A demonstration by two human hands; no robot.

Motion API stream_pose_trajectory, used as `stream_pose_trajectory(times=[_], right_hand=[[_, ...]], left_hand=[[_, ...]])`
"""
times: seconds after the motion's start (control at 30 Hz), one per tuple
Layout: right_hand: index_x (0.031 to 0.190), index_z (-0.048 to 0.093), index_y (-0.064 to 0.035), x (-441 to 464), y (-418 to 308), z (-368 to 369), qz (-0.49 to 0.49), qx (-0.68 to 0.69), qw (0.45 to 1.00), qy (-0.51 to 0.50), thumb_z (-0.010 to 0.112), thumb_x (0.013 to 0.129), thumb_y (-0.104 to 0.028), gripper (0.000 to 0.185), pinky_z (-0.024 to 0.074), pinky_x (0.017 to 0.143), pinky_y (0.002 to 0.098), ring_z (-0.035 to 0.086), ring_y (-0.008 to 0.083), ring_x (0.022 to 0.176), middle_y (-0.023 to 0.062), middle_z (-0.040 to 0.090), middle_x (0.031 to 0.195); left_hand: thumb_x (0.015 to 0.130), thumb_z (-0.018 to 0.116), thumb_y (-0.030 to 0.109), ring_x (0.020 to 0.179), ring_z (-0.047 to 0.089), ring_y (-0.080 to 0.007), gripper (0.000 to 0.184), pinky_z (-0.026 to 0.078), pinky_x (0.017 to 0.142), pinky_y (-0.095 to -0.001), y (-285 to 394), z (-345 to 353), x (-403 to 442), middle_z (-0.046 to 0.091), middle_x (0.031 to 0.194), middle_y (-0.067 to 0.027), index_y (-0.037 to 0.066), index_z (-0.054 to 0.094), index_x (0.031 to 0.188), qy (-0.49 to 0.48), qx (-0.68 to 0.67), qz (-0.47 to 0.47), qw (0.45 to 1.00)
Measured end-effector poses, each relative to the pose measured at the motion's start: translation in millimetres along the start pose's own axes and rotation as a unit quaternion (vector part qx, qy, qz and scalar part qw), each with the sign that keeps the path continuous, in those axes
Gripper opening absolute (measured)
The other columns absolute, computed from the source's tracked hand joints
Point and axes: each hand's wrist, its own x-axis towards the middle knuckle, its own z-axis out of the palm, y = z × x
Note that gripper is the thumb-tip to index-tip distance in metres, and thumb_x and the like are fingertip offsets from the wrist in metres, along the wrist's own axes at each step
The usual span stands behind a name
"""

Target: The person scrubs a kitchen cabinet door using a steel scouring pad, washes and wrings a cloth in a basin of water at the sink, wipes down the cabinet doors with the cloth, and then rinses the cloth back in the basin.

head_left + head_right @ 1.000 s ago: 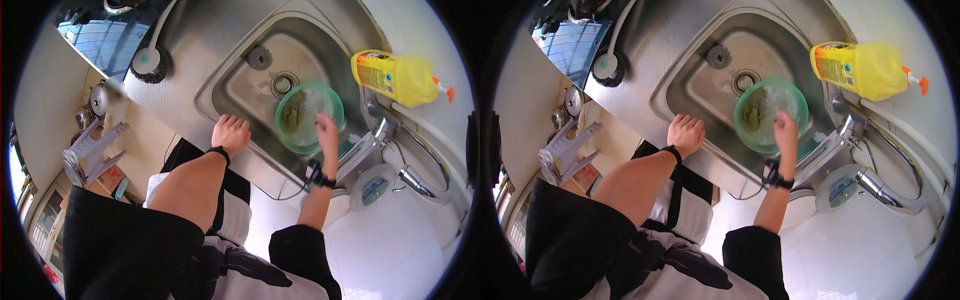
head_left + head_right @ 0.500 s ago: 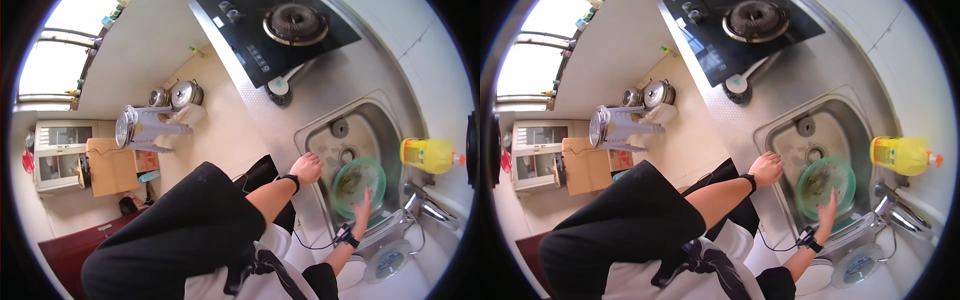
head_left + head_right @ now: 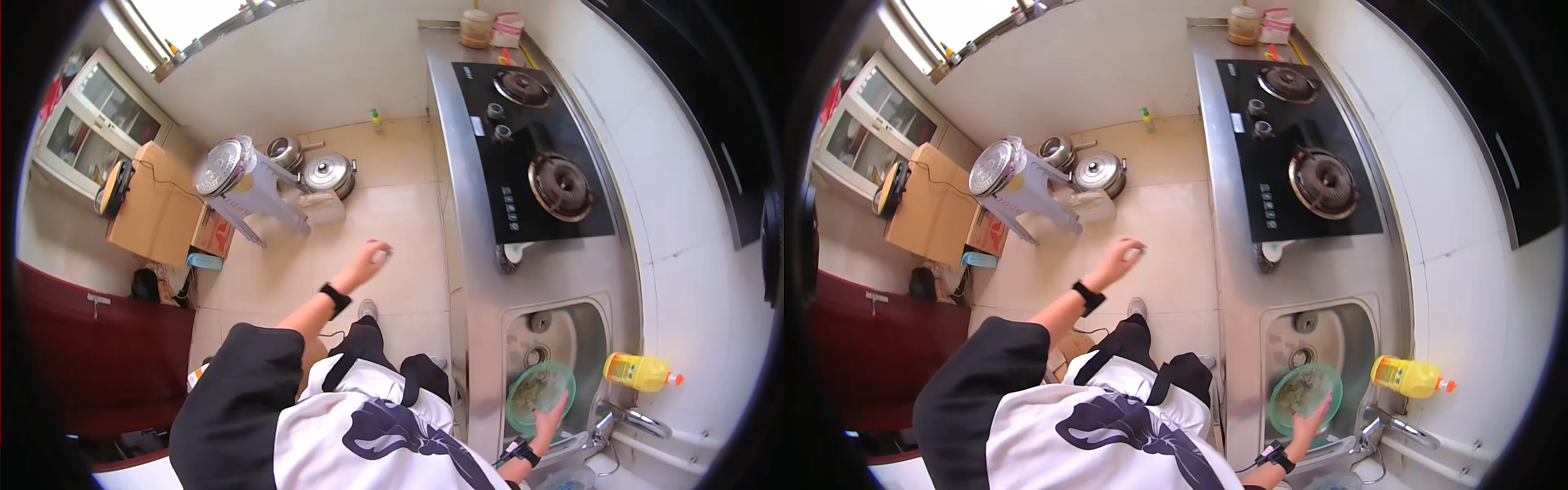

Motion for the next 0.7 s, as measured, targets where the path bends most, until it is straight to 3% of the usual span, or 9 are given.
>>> stream_pose_trajectory(times=[0.07, 0.13, 0.27, 0.37, 0.47, 0.7], right_hand=[[0.109, 0.058, -0.0032, 28.7, -4.0, 15.6, 0.072, 0.067, 0.986, -0.137, 0.066, 0.063, 0.001, 0.047, 0.0485, 0.070, 0.0363, 0.061, 0.0284, 0.073, 0.0118, 0.065, 0.083], [0.102, 0.059, -0.0028, 65.2, -85.2, 12.4, 0.115, 0.082, 0.964, -0.225, 0.061, 0.070, 0.000, 0.032, 0.0483, 0.068, 0.0352, 0.062, 0.0269, 0.071, 0.0124, 0.064, 0.078], [0.101, 0.059, -0.0041, 122.1, -249.9, 48.6, 0.010, 0.102, 0.968, -0.229, 0.058, 0.074, -0.001, 0.027, 0.0482, 0.064, 0.0330, 0.062, 0.0252, 0.069, 0.0136, 0.063, 0.075], [0.099, 0.059, -0.0022, 143.2, -331.4, 104.6, -0.072, 0.182, 0.949, -0.249, 0.057, 0.075, 0.001, 0.025, 0.0488, 0.061, 0.0305, 0.063, 0.0222, 0.065, 0.0150, 0.064, 0.072], [0.098, 0.059, -0.0011, 146.4, -402.9, 135.7, -0.124, 0.164, 0.934, -0.291, 0.056, 0.074, 0.002, 0.024, 0.0489, 0.060, 0.0298, 0.063, 0.0213, 0.064, 0.0155, 0.064, 0.071], [0.094, 0.062, 0.0003, 186.5, -500.8, 177.0, -0.105, 0.088, 0.929, -0.343, 0.051, 0.073, 0.001, 0.023, 0.0493, 0.062, 0.0314, 0.064, 0.0255, 0.066, 0.0164, 0.064, 0.072]], left_hand=[[0.079, 0.058, 0.010, 0.086, 0.057, -0.0280, 0.013, 0.045, 0.077, -0.0363, -35.3, -62.7, -21.5, 0.061, 0.087, -0.0119, 0.006, 0.063, 0.089, 0.035, 0.036, -0.074, 0.996], [0.079, 0.057, 0.013, 0.084, 0.057, -0.0290, 0.013, 0.046, 0.074, -0.0372, -53.2, -123.4, -51.5, 0.062, 0.084, -0.0137, 0.005, 0.063, 0.087, 0.047, 0.080, -0.151, 0.984], [0.079, 0.056, 0.014, 0.079, 0.059, -0.0311, 0.014, 0.047, 0.069, -0.0381, -110.3, -187.4, -113.5, 0.062, 0.081, -0.0162, 0.003, 0.062, 0.087, 0.105, 0.105, -0.249, 0.957], [0.080, 0.055, 0.013, 0.075, 0.060, -0.0324, 0.015, 0.047, 0.066, -0.0385, -147.0, -209.5, -146.1, 0.062, 0.078, -0.0176, 0.003, 0.062, 0.087, 0.135, 0.072, -0.320, 0.935], [0.080, 0.055, 0.013, 0.073, 0.061, -0.0333, 0.015, 0.048, 0.064, -0.0386, -169.9, -218.4, -151.7, 0.062, 0.077, -0.0186, 0.003, 0.062, 0.087, 0.121, 0.061, -0.357, 0.924], [0.078, 0.055, 0.016, 0.074, 0.062, -0.0320, 0.019, 0.049, 0.066, -0.0368, -241.9, -216.2, -101.6, 0.064, 0.078, -0.0174, 0.005, 0.063, 0.090, 0.032, 0.012, -0.372, 0.928]])
